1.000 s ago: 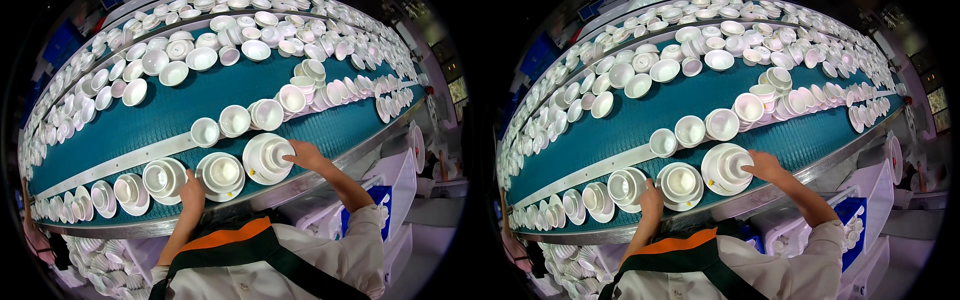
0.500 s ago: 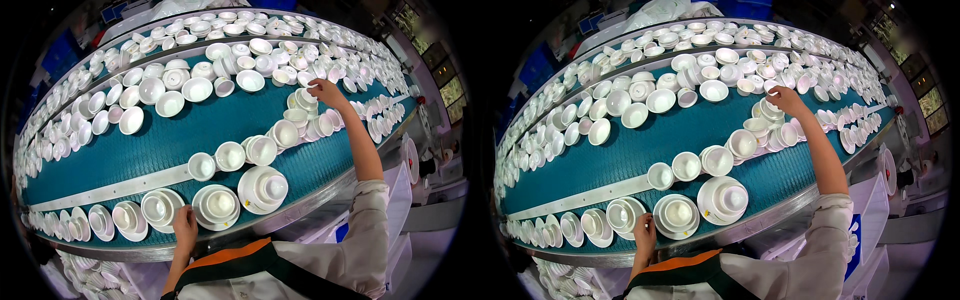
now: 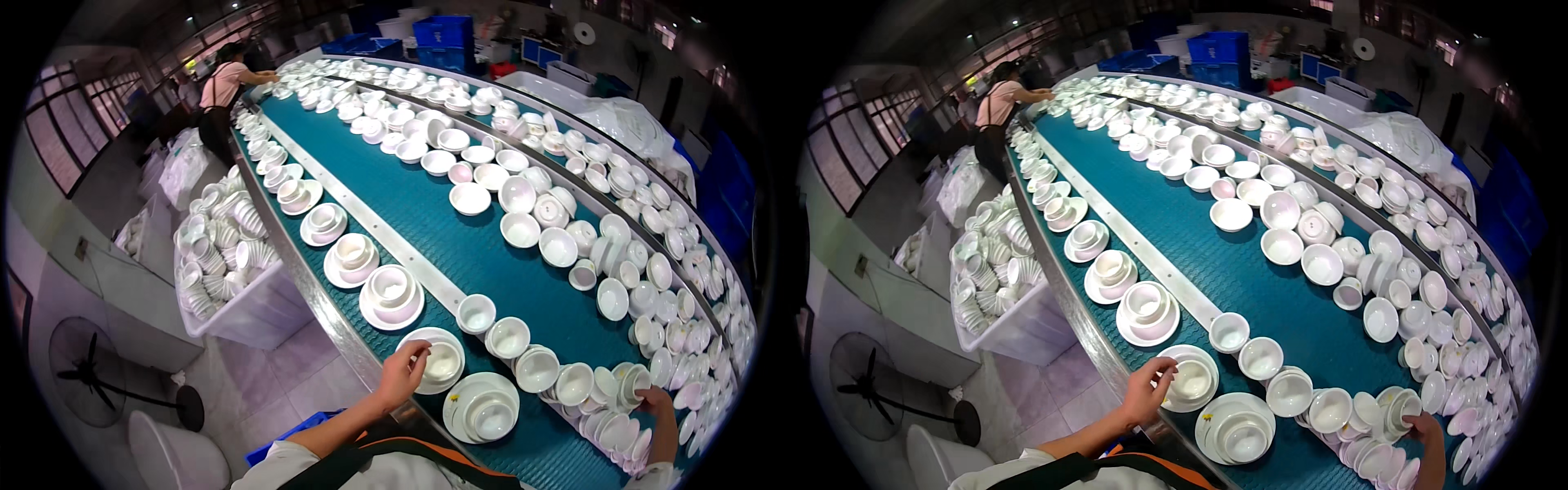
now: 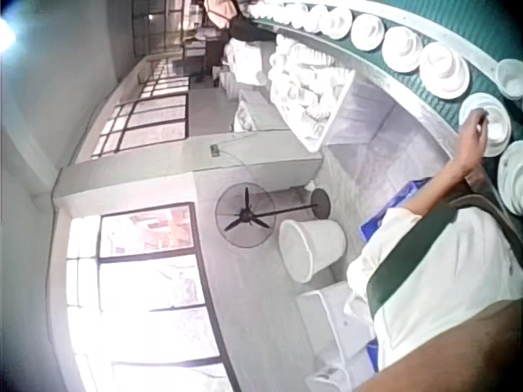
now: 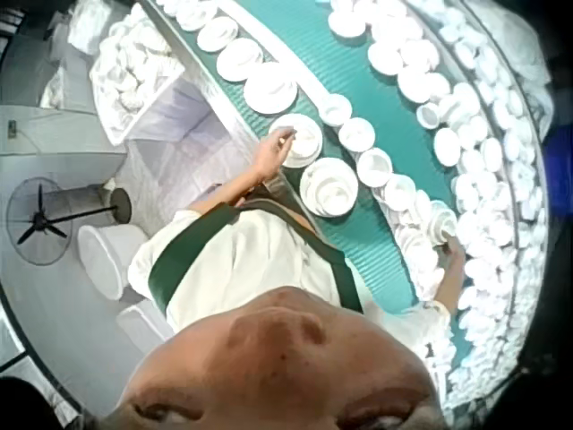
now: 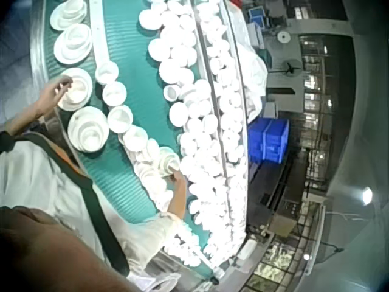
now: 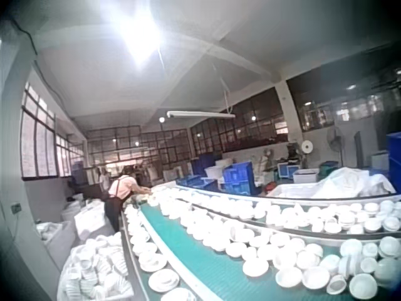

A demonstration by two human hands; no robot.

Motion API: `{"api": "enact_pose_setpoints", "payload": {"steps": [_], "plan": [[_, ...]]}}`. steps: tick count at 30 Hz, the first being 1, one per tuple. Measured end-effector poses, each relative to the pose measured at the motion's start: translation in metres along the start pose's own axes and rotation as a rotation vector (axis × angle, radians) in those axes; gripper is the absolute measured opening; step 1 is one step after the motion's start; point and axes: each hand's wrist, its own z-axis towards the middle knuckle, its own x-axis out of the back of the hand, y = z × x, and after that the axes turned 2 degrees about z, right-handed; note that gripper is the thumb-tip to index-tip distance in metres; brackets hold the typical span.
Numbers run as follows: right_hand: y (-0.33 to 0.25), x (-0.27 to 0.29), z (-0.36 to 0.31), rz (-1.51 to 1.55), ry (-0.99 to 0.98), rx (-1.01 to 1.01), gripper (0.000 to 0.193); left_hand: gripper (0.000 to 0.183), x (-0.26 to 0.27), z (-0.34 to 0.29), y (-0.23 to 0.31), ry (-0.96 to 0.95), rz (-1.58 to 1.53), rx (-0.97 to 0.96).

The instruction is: The person organizes clean ceramic bowls and plates on a conveyor belt, then collects stacks of small dishes and places them onto the belt for further processing.

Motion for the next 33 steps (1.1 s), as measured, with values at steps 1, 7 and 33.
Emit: {"api": "enact_pose_setpoints", "payload": {"steps": [1, 7, 33], "plan": [[0.004, 0.003, 0.010, 0.042, -0.034, -0.012, 0.045, 0.017, -0.006, -0.013, 0.001, -0.004, -0.003, -0.013], [-0.008, -0.002, 0.046, 0.094, -0.096, 0.099, 0.046, 0.019, -0.007, -0.071, 0.008, 0.059, 0.111, 0.108], [-0.048, -0.165, -0.286, -0.071, 0.220, 0.452, 0.032, 0.015, -0.005, -0.086, -0.001, -0.164, -0.147, -0.018]]}}
